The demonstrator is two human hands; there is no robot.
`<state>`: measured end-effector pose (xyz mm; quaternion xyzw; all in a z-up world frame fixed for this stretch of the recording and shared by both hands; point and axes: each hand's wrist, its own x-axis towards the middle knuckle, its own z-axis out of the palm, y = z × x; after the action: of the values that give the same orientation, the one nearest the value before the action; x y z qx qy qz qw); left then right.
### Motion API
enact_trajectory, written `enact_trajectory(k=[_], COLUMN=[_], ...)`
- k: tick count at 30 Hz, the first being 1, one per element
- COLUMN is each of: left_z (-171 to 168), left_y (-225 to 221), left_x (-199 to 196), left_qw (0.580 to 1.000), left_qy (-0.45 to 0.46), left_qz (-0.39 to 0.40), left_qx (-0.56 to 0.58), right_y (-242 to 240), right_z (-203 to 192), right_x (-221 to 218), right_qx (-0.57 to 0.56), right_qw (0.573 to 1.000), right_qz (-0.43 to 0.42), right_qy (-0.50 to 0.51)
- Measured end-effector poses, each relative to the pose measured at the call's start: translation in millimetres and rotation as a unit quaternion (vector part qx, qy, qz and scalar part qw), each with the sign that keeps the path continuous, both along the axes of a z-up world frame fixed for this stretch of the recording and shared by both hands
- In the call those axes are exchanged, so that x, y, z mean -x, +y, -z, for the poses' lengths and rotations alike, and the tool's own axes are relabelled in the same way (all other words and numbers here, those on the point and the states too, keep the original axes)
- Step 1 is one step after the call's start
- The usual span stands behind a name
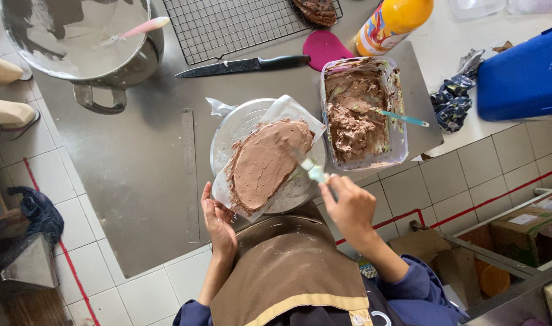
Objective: The person spreads chocolate icing onto a cake layer with a small spatula, then places another cake layer on top and continues icing the sides and top of the cake.
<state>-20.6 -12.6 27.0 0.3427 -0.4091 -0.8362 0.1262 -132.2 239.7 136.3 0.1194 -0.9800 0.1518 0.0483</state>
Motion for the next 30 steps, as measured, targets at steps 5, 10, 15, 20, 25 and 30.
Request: enact_trajectory(k=[5,10,15,20,25,30], left_z=[-4,-9,-4,3,4,-4], left_y=[1,5,5,7,15,24], left_x=[2,8,8,9,16,18], left_qw=[1.0,1.0,0.998,0.997,0.993,0.988], left_qy=[-0.01,-0.018,-0.039,-0.038,-0.018,-0.061], left_qz=[-0.002,-0.016,-0.03,-0.06,-0.113,-0.144], left_qx=[0.013,0.017,0.044,0.043,0.037,0.016], right_y=[12,30,114,220,245,213], right_z=[1,22,39,86,159,108], right_x=[9,-6,44,64,81,100], right_qx=[-0.002,0.275,0.34,0.322,0.32,0.054], right_qw=[0.997,0.889,0.909,0.887,0.889,0.998], right_qz=[0.071,-0.096,0.103,0.165,0.138,-0.02], right_qy=[-0.032,-0.353,-0.218,-0.286,-0.296,-0.017])
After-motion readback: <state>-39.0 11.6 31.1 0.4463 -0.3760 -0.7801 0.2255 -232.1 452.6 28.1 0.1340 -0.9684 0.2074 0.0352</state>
